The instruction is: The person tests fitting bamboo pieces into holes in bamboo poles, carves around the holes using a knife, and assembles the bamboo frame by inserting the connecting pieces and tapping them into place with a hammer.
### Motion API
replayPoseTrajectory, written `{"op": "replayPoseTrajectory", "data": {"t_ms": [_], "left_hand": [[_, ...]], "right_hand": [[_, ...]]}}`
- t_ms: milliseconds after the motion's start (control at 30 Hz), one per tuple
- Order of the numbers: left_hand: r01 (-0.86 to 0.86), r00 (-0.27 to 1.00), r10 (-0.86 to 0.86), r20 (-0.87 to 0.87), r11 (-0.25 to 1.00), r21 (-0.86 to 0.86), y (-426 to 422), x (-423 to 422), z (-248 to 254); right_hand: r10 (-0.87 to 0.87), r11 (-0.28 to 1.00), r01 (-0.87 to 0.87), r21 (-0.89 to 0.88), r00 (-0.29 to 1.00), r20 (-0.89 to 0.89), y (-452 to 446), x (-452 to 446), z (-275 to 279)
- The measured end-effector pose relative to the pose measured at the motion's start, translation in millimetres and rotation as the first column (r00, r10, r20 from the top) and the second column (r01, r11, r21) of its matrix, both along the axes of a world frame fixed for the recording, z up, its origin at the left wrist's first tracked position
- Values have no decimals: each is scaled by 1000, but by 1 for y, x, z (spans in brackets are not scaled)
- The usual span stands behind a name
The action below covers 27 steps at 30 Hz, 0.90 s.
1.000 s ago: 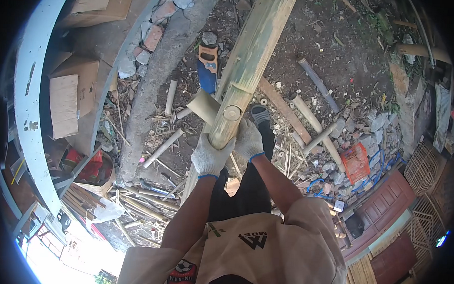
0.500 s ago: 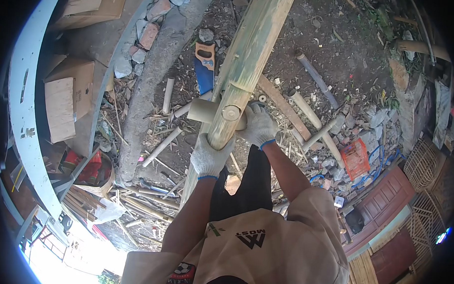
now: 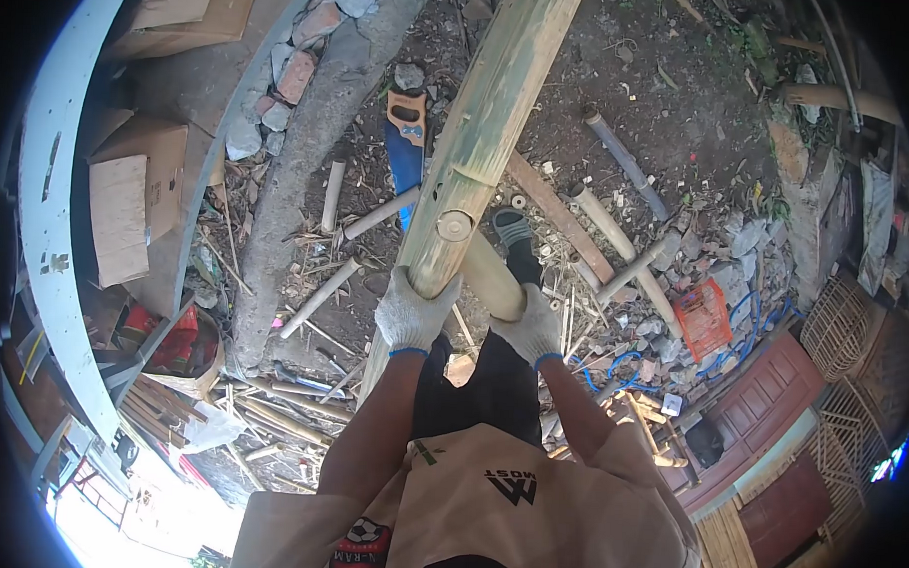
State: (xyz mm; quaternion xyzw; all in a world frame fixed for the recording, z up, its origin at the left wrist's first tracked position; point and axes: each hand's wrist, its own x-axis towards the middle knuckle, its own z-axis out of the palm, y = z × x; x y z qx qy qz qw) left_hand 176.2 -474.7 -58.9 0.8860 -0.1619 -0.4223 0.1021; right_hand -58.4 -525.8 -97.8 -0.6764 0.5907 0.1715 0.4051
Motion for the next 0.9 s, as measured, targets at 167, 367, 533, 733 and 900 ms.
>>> {"op": "replayPoseTrajectory", "data": {"t_ms": [167, 367, 533, 733, 900], "left_hand": [[76, 997, -76, 1, 996, -45, 2, 2, -6], [345, 911, -309, 272, 933, -97, 59, -21, -78], [320, 936, -295, 193, 941, -113, 53, -23, -68], [321, 943, -318, 94, 947, -15, 32, -17, -40], [312, 948, -291, -125, 925, 215, 7, -6, -21]], "right_hand": [[-154, 957, 220, -187, 937, 314, -37, 23, 100], [626, 759, -559, -334, 767, 140, -84, 96, 97], [672, 713, -559, -423, 718, 182, -92, 97, 102], [681, 702, -627, -337, 729, 63, -92, 93, 97], [610, 767, -579, -276, 792, 34, -90, 87, 81]]}}
